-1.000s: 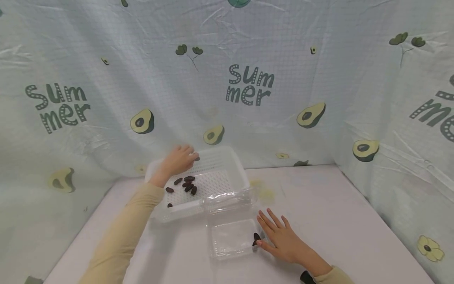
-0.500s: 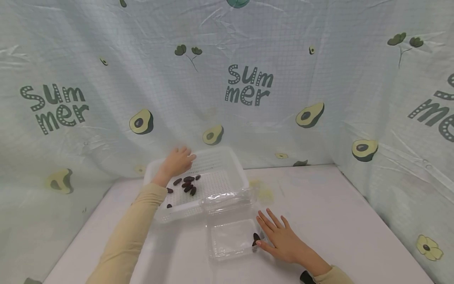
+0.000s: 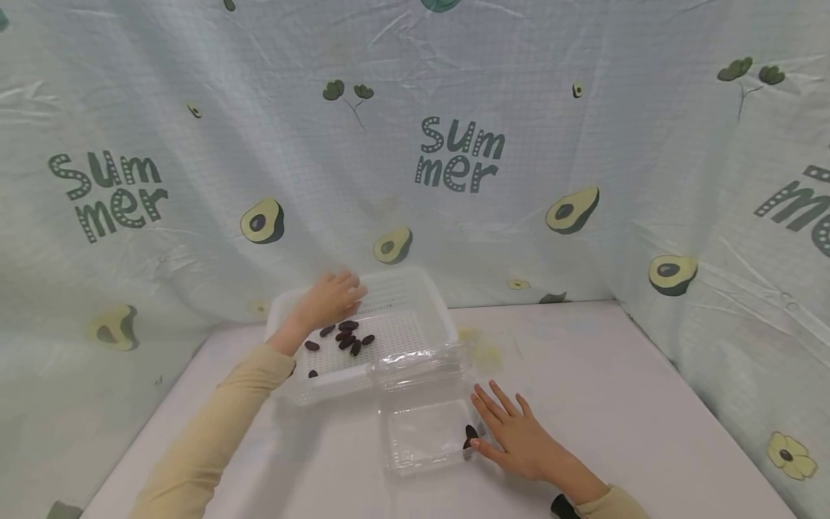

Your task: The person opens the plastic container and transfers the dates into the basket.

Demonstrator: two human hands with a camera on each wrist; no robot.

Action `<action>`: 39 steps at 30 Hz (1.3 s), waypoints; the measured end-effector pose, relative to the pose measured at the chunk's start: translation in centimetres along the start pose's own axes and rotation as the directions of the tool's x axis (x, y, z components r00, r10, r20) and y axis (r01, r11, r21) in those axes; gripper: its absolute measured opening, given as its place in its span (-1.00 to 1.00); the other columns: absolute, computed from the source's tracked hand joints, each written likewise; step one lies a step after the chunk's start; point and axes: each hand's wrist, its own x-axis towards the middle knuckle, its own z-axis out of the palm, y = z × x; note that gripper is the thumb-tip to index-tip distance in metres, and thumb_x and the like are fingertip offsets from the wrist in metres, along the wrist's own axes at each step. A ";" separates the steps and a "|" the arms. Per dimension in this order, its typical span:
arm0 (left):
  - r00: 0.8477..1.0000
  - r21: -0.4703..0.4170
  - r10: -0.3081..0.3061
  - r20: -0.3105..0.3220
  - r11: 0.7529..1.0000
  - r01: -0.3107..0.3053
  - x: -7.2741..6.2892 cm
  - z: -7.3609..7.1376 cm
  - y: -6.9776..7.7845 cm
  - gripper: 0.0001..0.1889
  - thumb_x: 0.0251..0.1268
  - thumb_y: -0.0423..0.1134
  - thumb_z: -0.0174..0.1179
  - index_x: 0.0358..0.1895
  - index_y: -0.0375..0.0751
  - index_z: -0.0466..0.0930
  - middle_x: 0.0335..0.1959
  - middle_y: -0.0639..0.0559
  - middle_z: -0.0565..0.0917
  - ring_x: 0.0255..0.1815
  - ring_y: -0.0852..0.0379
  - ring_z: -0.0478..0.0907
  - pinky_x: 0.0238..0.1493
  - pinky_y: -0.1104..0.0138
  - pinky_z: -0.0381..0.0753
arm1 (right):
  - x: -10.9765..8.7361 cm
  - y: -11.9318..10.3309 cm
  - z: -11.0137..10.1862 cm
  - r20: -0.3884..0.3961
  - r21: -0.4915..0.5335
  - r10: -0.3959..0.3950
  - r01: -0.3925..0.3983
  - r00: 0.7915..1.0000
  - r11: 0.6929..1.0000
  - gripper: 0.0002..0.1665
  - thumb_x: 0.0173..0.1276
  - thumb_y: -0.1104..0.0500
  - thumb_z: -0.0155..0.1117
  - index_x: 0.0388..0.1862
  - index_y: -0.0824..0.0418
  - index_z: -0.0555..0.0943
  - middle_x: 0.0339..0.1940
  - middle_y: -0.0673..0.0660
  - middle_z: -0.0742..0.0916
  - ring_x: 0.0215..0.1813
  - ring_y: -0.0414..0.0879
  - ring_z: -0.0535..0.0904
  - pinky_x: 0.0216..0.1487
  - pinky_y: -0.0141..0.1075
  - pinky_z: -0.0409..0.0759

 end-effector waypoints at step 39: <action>0.938 -0.165 0.288 -0.194 0.933 -0.320 -3.8 -8.0 14.4 -0.80 0.24 -0.02 -0.02 -0.12 0.09 0.44 -0.22 0.20 0.49 -0.18 0.25 0.39 -0.21 0.42 0.39 | -0.2 -0.4 0.1 -0.025 -0.012 0.015 -0.015 1.000 1.000 -0.20 0.29 -0.21 -0.07 0.40 0.12 0.03 0.42 0.11 0.17 0.38 -0.40 -0.54 0.20 0.25 -0.01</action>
